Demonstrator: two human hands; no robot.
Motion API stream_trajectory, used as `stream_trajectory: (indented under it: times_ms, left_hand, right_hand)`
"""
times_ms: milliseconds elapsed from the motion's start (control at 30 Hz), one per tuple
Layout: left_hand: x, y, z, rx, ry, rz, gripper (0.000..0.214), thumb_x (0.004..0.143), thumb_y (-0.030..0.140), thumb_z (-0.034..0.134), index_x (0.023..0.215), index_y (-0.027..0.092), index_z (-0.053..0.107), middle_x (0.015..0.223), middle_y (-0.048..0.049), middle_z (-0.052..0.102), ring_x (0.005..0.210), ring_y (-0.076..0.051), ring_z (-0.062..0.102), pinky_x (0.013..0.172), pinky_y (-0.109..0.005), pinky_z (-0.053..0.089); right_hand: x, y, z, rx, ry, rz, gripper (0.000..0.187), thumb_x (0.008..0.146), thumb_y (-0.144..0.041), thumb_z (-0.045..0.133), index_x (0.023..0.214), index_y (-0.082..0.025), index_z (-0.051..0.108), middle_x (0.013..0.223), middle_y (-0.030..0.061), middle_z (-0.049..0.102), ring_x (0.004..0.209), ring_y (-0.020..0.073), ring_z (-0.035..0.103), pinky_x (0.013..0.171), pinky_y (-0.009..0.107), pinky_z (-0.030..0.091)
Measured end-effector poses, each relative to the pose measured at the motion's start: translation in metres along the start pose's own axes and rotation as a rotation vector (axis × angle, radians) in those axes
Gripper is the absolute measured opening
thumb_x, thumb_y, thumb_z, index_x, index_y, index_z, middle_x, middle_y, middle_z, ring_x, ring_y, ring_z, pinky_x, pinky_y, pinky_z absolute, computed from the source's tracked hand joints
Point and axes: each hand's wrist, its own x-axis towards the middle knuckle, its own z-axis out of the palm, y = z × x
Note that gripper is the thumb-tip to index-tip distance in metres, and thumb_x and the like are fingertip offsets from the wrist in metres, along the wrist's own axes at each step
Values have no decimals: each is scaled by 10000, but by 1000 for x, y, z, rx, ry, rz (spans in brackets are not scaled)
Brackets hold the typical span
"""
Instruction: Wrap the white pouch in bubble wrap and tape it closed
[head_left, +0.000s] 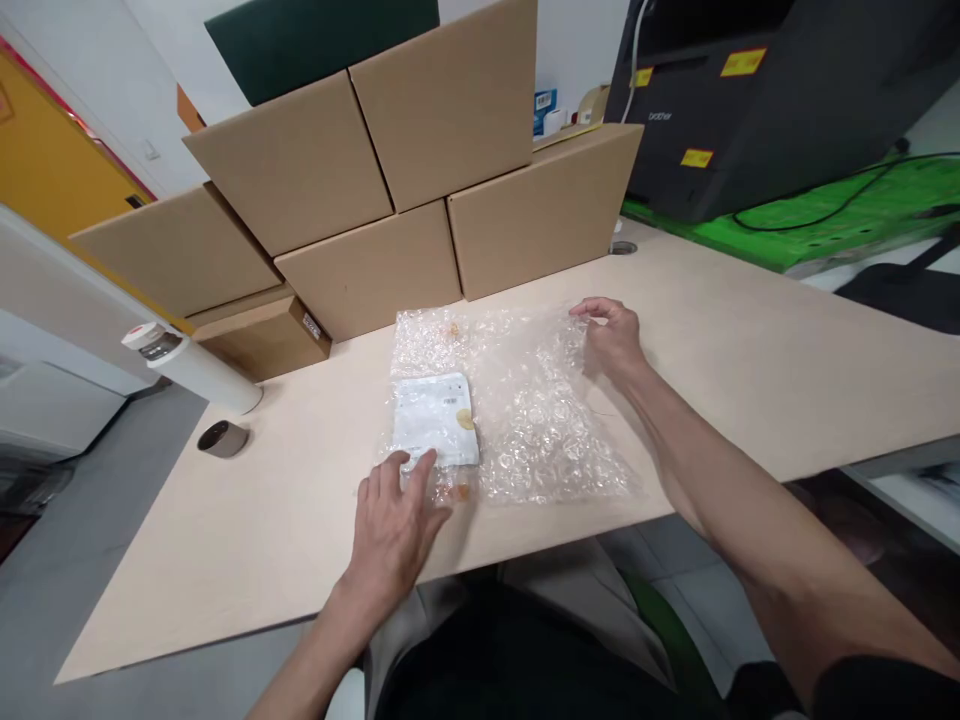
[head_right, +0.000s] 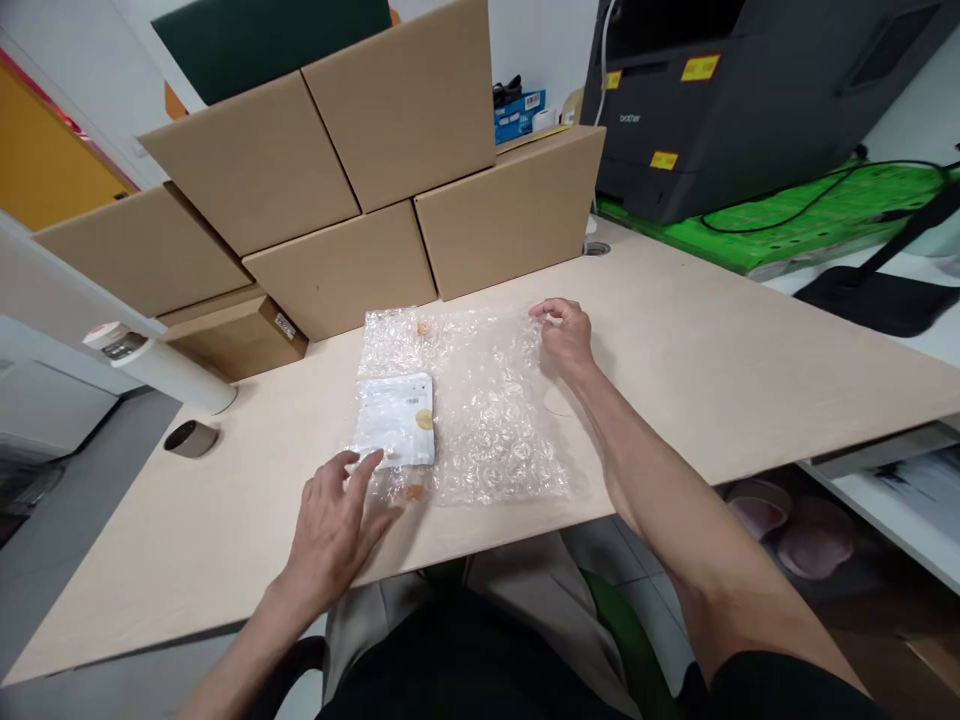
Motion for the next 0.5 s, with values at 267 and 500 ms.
stream_trajectory:
  times_ms: [267,500]
  left_hand:
    - [-6,-67,-7,-451,332,-354,213,874,403,588,887,190,588,825,-29,622,668,-141,553,617,-275,478]
    - [-31,-109,-19,-35,618,-548,596,727,449,698,1221,161,530,1092,-112,540,965,-254,549,804,-446,492]
  right_hand:
    - [3,3,-2,-27,4,66,258,614,-126,465,761,-243,642,936,24,603,916,210,559,947,425,444]
    - [6,20,1,-92,-6,30,227,658,-159,486,791,-247,646,913,43,606,867,222,575,835,411,487]
